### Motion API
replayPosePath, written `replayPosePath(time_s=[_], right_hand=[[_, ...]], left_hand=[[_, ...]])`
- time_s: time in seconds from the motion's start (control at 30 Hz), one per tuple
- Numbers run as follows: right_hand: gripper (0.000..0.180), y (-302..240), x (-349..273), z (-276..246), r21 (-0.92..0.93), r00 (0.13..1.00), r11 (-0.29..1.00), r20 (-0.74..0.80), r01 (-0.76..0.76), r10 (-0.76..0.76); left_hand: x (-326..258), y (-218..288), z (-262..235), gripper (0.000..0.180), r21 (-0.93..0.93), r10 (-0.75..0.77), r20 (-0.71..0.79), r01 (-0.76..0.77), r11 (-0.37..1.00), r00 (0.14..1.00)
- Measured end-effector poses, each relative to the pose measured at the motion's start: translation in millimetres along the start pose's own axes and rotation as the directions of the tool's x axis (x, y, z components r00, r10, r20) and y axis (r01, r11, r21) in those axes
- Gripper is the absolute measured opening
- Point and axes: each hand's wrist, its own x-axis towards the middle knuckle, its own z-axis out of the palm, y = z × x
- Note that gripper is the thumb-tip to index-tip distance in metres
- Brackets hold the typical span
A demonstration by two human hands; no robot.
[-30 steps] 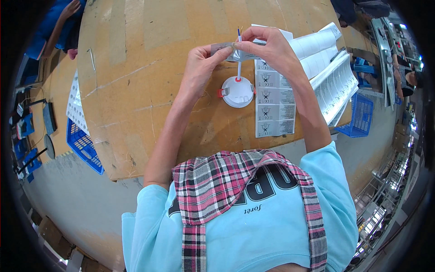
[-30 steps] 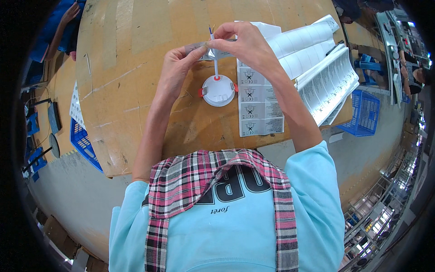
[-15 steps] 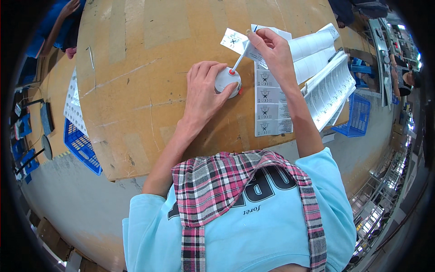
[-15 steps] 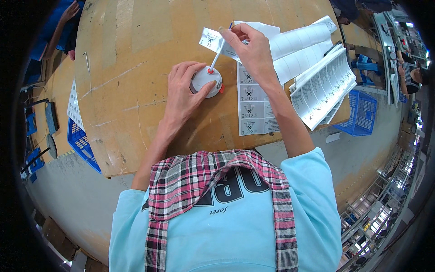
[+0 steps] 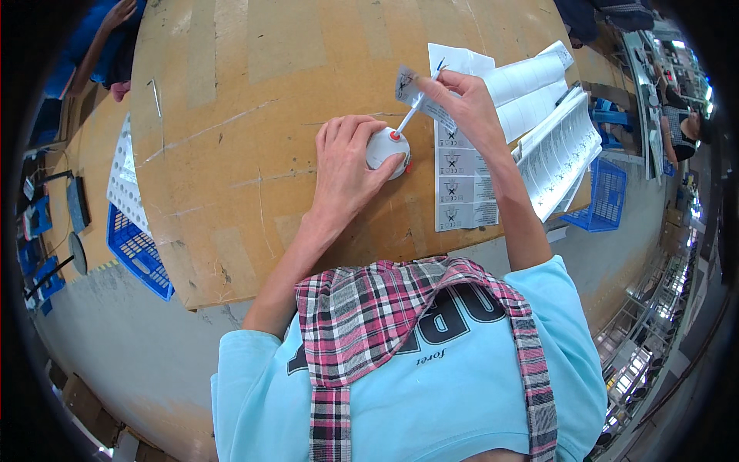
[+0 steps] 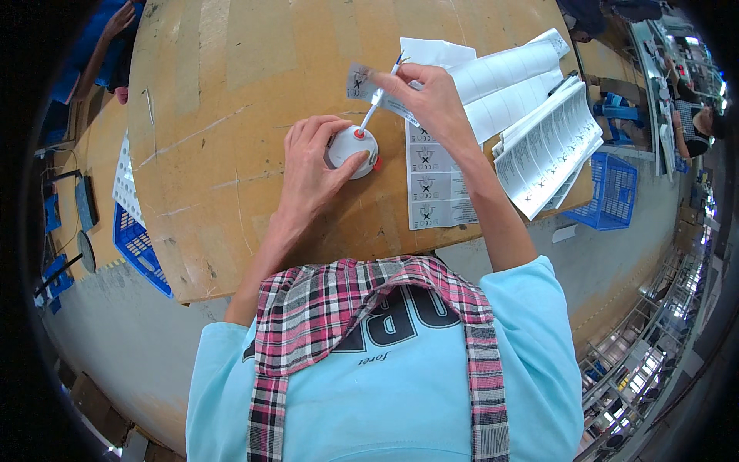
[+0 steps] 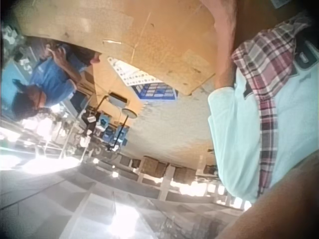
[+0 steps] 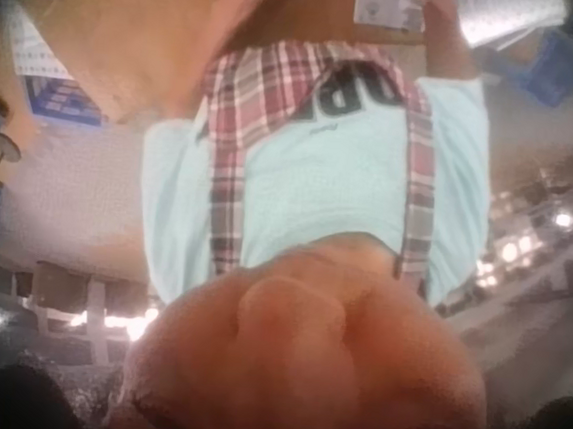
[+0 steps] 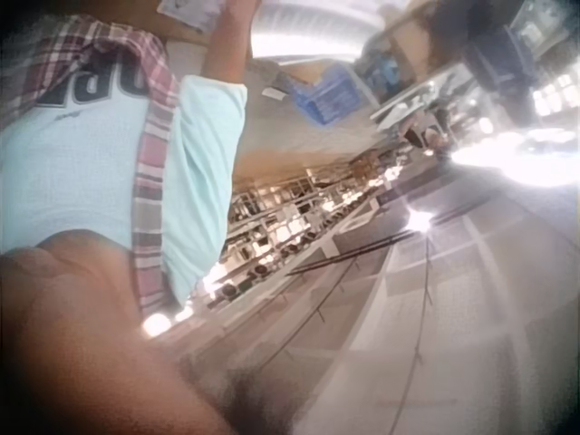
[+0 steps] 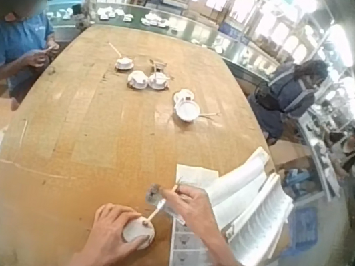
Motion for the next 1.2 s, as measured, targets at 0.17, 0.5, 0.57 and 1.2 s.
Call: replayPosePath(time_s=[0.17, 0.5, 0.57, 1.2], right_hand=[[0.032, 2, -3, 3, 0.021, 0.998, 0.997, 0.015, 0.068, -0.069], [0.032, 8, -6, 10, 0.095, 0.987, 0.982, 0.003, 0.162, -0.163], [0.033, 8, -6, 10, 0.116, 0.994, 0.987, 0.005, 0.109, -0.11], [0.023, -27, -11, -8, -0.251, 0.965, 0.931, 0.077, 0.264, -0.252]], left_hand=[[20, 5, 0, 0.043, -0.19, -0.136, -0.094, 0.116, 0.975, 0.986], [45, -8, 5, 0.027, -0.727, -0.297, 0.358, 0.464, 0.506, 0.885], [44, -6, 7, 0.026, -0.677, -0.331, 0.349, 0.48, 0.558, 0.877], [26, -20, -9, 0.057, -0.832, -0.108, 0.402, 0.412, 0.372, 0.909]])
